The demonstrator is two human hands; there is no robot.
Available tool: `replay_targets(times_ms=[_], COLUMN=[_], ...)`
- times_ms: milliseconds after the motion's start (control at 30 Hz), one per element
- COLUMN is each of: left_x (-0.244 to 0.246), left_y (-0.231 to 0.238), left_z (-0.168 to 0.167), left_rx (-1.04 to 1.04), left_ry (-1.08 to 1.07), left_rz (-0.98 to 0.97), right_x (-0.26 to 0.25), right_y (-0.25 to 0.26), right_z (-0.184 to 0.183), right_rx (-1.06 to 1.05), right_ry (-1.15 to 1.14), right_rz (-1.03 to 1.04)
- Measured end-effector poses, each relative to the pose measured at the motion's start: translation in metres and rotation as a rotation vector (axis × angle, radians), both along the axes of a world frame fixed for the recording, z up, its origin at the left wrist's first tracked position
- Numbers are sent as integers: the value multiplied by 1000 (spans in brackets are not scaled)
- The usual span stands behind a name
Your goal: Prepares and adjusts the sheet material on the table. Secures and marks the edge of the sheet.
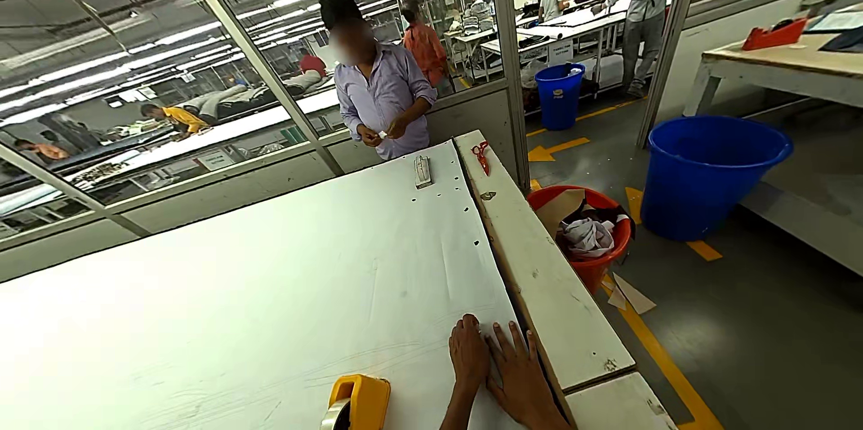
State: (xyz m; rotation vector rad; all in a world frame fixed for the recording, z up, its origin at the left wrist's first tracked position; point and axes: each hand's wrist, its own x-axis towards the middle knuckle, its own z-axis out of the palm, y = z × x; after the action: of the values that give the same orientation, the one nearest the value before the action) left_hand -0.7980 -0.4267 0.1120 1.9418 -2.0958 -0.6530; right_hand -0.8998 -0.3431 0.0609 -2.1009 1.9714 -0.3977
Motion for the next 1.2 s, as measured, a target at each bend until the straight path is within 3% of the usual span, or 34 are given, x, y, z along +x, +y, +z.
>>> replay_targets(times_ms=[167,300,600,1000,1200], left_x=[6,9,5,1,-10], left_y=[0,2,8,20,19], left_z=[-2,-14,-13,-15,-10], left_rx=[-16,-154,-192,-233,-162], left_ry=[63,107,-53,-156,-239], left_rz=[1,-28,-123,-166,-177], right_x=[0,-1,-1,-11,-16], right_y=[1,0,0,14,36], right_z=[1,4,10,18,20], right_rx=[-26,3,32,-33,-12], right_ry=[-8,-19,-36,-225,-158], right_rz=[1,8,9,12,21])
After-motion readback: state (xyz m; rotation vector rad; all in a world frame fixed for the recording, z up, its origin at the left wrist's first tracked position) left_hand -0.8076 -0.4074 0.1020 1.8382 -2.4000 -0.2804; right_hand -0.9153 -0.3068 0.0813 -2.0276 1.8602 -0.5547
